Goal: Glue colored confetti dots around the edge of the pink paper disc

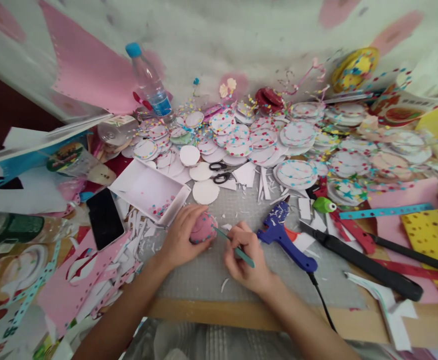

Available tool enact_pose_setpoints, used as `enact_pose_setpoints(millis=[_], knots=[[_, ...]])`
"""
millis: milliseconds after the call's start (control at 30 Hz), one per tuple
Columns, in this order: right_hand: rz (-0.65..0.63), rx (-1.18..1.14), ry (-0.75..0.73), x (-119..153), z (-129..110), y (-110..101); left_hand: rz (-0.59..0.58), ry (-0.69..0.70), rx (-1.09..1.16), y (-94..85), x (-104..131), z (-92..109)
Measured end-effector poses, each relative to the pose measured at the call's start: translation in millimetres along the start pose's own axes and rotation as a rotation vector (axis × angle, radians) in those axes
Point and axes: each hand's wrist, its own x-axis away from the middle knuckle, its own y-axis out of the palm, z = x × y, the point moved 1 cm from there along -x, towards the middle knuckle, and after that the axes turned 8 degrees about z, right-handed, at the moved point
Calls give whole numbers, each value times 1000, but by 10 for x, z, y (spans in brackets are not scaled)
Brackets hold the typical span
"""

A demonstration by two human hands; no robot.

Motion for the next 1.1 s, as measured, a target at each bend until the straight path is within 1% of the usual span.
enact_pose_setpoints(millis=[333, 800, 900, 1033, 1100], knots=[[-19, 13, 12, 7, 30, 16, 55, 52, -4, -20, -7, 19], [-32, 47, -11, 35, 51, 9, 70, 70, -6, -23, 3, 24], [-10, 65, -15, 5, 20, 1, 72, 62, -5, -29, -4, 34], [71, 94, -53, -34, -20, -20, 78, 60, -7, -31, -14, 45], [50, 106, -49, -30, -17, -33, 77, 65, -5, -29, -14, 45]])
